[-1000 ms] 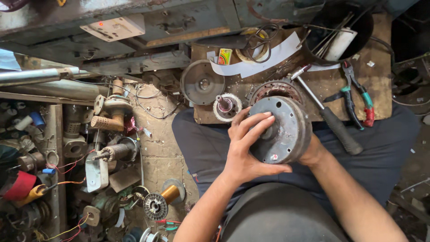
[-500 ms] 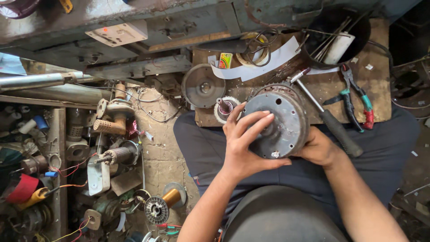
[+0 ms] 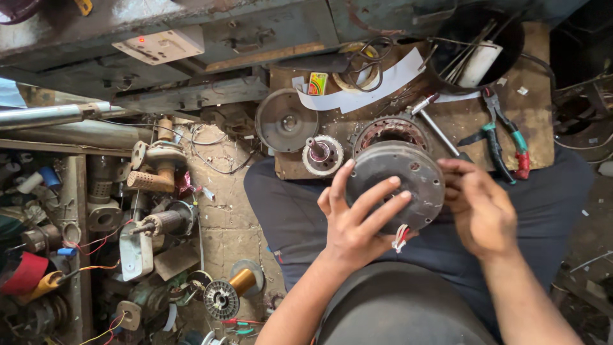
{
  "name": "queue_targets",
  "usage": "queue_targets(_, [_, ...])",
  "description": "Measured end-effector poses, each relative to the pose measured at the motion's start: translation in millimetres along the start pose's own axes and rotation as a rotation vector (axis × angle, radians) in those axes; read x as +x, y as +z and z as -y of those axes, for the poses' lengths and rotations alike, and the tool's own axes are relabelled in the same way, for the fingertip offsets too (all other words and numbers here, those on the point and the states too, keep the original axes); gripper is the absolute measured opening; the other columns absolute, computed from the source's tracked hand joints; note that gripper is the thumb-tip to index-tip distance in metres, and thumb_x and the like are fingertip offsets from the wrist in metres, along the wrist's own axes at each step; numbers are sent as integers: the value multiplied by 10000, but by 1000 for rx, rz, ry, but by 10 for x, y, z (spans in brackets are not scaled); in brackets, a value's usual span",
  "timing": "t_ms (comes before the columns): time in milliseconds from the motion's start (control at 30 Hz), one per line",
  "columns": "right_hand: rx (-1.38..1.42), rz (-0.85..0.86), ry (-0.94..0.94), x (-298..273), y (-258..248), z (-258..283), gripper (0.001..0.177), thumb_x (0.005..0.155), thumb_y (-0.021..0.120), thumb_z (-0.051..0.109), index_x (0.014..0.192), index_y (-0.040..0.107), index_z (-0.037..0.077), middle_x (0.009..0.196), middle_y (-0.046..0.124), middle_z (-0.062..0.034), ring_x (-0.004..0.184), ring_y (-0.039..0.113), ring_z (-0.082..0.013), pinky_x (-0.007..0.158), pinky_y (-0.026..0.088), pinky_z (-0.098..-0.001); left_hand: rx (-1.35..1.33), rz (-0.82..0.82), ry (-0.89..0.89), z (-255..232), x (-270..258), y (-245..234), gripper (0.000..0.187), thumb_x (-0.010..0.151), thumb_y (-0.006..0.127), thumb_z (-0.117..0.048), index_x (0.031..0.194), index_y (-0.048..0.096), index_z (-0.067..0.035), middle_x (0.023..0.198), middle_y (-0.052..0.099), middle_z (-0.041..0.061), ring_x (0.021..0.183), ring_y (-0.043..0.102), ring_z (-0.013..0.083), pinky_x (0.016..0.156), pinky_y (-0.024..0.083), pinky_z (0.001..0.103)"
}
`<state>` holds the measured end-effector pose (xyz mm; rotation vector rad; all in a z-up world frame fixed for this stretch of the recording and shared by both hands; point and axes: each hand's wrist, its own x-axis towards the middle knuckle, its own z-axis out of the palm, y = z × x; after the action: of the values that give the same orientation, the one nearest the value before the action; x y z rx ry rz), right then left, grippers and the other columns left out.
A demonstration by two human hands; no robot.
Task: The person applies red grease to a motor rotor using a small stick, then picks up a motor stator and inspects its internal windings and wires. The person handles the components by hand in a cluttered workshop environment.
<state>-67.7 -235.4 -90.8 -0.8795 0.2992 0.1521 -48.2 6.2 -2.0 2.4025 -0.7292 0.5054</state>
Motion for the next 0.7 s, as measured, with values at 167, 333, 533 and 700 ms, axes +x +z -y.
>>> queue_targets(167, [-492, 78, -316, -66, 522, 117, 556, 992, 658, 208, 1458, 468, -28, 1409, 569, -126, 1276, 557, -201, 1098, 434, -336, 198, 25, 170, -30, -73, 32, 426, 889, 799, -406, 1305, 735, -337, 1474, 590, -119, 1472, 376, 366, 1106, 252, 422])
queue_targets(333, [10, -24, -172, 45, 607, -65, 495, 1013, 666, 204, 1429, 555, -41, 1369, 639, -141, 1232, 626, -214, 1091, 484, -352, 153, -5, 230, -72, -144, 27, 315, 969, 787, -446, 1259, 747, -328, 1471, 598, -122, 1452, 388, 200, 1147, 238, 442])
queue_targets(533, [-102, -70, -206, 257, 585, -130, 457, 1026, 665, 185, 1415, 571, -36, 1351, 648, -109, 1219, 616, -181, 1094, 481, -327, -26, -22, 96, -122, -200, -89, 296, 890, 849, -294, 1152, 773, -177, 1178, 753, -67, 1086, 593, 148, 996, 324, 338])
queue_targets(700, [-144, -183, -252, 347, 593, -251, 418, 1048, 653, 171, 1403, 584, -40, 1334, 647, -105, 1205, 607, -165, 1082, 474, -306, -369, -80, -20, -94, -193, -97, 259, 855, 831, -91, 1087, 726, -47, 1089, 745, 87, 912, 729, 229, 820, 543, 306])
